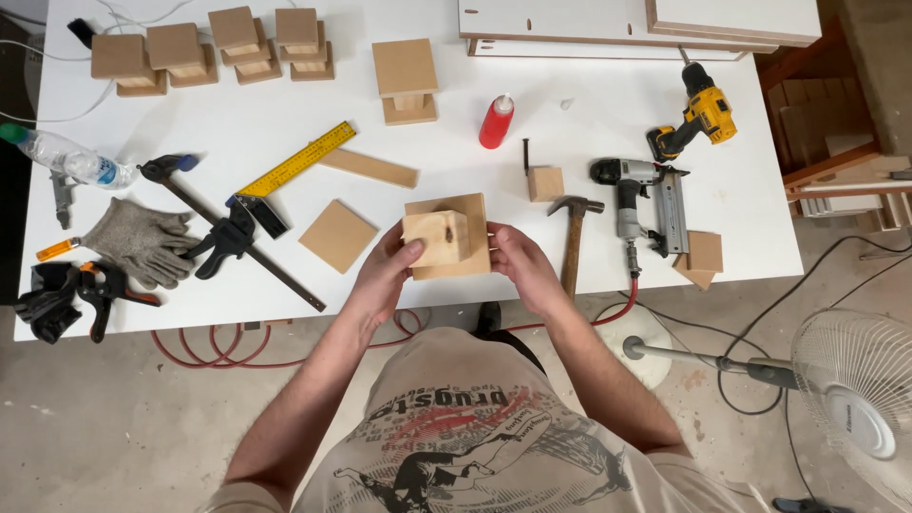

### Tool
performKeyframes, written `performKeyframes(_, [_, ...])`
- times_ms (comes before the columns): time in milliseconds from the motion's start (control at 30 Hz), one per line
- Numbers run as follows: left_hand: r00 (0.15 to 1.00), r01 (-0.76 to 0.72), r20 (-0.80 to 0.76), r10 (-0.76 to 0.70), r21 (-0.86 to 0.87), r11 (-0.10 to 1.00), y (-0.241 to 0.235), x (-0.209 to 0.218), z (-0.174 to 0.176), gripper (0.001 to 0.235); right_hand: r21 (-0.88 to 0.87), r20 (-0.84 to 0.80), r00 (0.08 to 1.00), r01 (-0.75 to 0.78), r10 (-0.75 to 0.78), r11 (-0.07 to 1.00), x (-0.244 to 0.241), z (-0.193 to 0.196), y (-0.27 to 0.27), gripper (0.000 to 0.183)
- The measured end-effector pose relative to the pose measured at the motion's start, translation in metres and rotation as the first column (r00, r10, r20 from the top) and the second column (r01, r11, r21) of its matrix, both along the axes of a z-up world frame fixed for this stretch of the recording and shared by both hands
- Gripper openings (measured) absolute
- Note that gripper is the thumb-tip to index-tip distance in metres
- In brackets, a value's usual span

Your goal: Measuring, marking, gluing, and assembling small wooden boxes at a workbench using various tools.

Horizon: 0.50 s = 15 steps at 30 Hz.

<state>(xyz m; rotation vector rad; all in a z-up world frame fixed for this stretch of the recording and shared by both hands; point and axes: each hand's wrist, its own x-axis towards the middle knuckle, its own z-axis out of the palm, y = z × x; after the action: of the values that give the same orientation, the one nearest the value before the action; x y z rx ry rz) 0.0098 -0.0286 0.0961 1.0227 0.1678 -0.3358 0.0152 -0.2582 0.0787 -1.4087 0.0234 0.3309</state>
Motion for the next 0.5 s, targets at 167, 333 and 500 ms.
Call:
performKeyframes(167, [0.997, 0.026, -0.079, 0.001, 0.339, 0.941, -0.023, 0.004, 0.048, 0.122, -0.147, -0.159, 0.981, -0.134, 0.110, 0.980, 0.017, 0.045, 0.018, 0.087])
performKeyframes(333, [0.996, 0.023, -0.087, 0.009, 0.366, 0.930, -0.029, 0.009, 0.057, 0.122, -0.145, -0.174, 0.979, -0.128, 0.102, 0.981, 0.029, 0.012, 0.010, 0.096])
performKeyframes(500, [0.999, 0.009, -0.045, 0.005, 0.307, 0.952, -0.029, 0.007, 0.042, 0.122, -0.169, -0.149, 0.988, -0.073, 0.048, 0.983, 0.026, 0.003, 0.016, 0.097])
